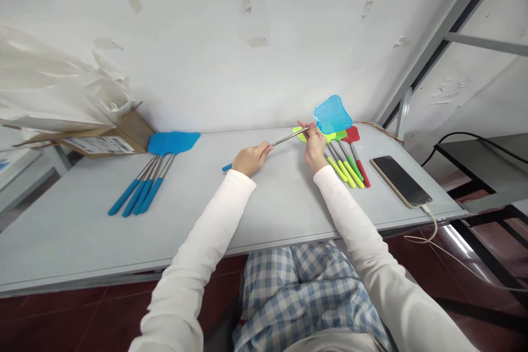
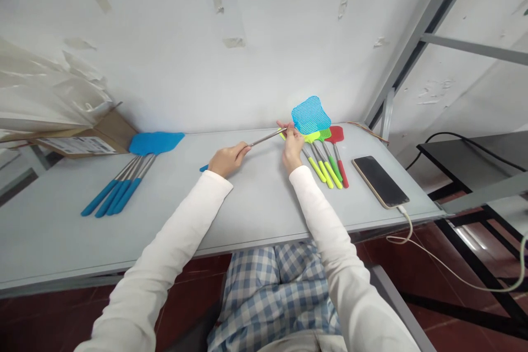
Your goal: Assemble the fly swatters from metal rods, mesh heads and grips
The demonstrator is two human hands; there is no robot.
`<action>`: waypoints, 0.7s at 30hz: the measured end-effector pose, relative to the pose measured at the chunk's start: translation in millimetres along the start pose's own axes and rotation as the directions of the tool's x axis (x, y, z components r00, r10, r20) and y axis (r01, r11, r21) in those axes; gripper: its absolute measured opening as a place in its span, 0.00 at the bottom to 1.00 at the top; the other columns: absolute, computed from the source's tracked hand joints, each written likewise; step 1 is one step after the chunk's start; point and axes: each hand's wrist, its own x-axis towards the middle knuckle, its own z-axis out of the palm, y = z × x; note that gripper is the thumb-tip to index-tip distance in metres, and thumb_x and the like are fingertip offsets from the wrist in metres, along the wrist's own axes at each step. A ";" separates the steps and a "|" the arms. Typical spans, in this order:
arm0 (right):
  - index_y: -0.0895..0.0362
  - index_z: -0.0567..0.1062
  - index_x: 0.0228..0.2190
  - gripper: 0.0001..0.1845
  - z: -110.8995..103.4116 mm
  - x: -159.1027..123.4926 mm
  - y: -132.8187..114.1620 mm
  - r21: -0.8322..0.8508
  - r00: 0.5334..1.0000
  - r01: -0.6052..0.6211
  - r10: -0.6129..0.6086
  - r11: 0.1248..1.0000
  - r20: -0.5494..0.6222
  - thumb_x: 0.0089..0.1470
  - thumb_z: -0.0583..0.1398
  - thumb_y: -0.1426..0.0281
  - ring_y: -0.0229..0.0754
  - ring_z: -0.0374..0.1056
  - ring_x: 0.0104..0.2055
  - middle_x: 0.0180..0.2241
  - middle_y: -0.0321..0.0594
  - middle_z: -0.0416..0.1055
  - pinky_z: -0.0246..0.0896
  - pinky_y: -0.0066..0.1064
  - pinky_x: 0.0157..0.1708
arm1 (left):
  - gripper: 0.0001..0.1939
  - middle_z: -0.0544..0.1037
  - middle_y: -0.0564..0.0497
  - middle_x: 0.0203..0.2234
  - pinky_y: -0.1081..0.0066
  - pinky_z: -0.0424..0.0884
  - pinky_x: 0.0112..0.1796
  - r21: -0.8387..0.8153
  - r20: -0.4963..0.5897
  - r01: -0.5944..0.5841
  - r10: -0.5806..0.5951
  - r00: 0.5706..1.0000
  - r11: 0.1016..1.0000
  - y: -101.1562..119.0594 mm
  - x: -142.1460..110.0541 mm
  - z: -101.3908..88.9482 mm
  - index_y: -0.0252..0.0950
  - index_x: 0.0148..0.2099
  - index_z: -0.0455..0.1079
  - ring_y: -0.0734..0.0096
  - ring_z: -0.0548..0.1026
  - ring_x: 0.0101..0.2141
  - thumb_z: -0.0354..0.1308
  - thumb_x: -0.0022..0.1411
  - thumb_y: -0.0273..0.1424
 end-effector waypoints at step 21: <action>0.55 0.65 0.26 0.15 -39.7 43.8 -28.3 0.122 0.952 0.041 -0.002 0.992 -0.306 0.64 0.53 0.64 0.38 0.77 0.42 0.32 0.37 0.75 0.69 0.32 0.49 | 0.20 0.80 0.46 0.28 0.68 0.58 0.29 0.059 -0.076 0.079 -0.075 0.994 0.995 -67.6 -23.3 -17.9 0.43 0.37 0.75 0.61 0.76 0.30 0.43 0.66 0.44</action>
